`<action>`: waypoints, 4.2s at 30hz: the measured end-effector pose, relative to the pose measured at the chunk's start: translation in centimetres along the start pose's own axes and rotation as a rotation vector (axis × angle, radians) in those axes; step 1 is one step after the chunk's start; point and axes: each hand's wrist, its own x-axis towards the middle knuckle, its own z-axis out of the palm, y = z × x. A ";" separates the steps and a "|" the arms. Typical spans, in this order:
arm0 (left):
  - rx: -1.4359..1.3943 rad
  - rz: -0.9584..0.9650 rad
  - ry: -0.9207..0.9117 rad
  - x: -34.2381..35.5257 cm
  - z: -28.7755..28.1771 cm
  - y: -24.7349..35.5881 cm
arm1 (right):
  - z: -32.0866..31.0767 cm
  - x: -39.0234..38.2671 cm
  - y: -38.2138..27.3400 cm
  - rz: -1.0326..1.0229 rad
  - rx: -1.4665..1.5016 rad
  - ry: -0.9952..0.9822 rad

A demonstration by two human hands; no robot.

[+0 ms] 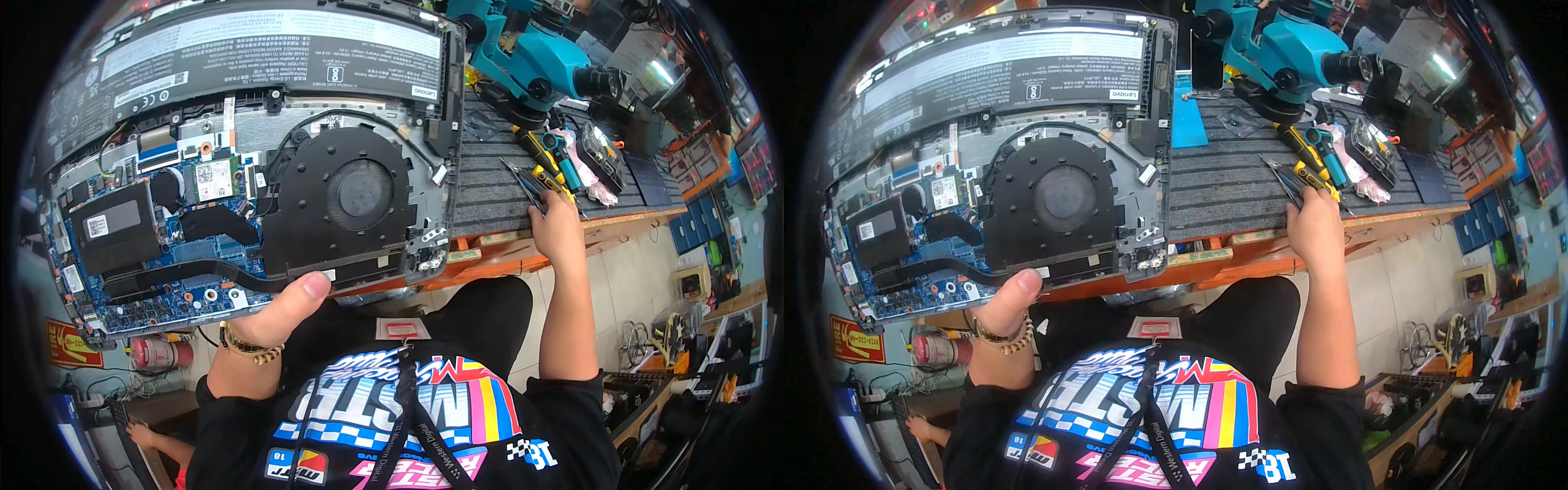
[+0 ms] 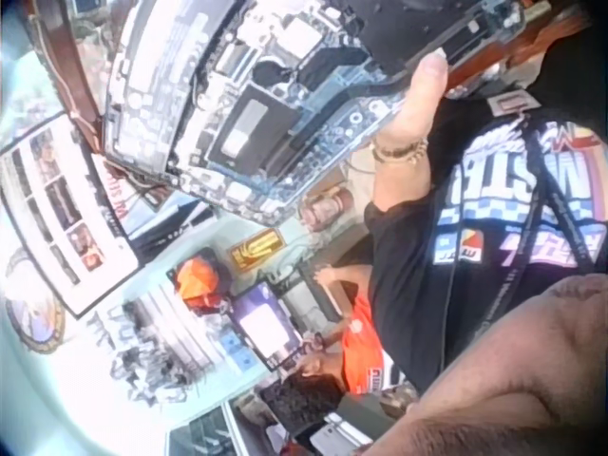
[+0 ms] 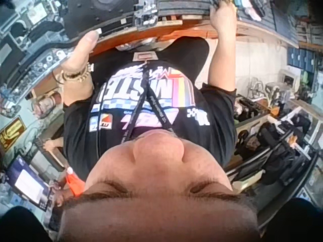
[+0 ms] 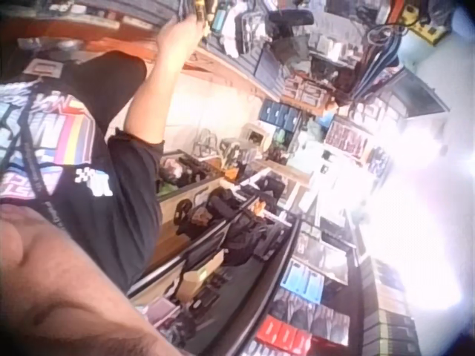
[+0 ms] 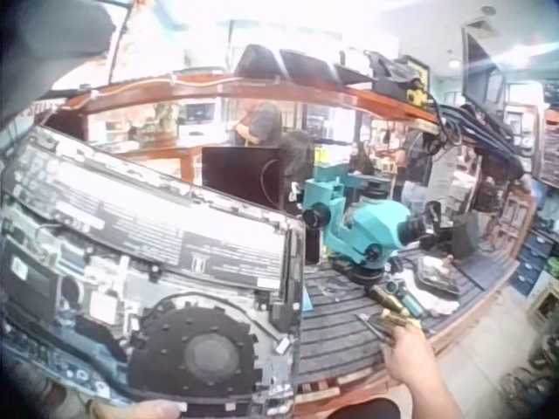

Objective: The person uses tweezers to manipulate small internal components and connectors inside an open laptop, uses a heat gun to apply localized heat to the chassis, and uses wire cutters to trim a small component before applying more heat.

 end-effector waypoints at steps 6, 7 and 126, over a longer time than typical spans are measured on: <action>0.022 -0.031 0.019 -0.3 -0.2 0.9 | 2.0 1.0 1.5 -0.038 -0.021 0.004; 0.025 -0.034 0.022 -0.4 -0.2 0.9 | 2.1 1.2 1.9 -0.045 -0.005 0.019; 0.646 -0.016 -0.235 -0.9 0.7 -7.2 | 7.6 -5.0 -14.3 -0.215 1.180 -0.304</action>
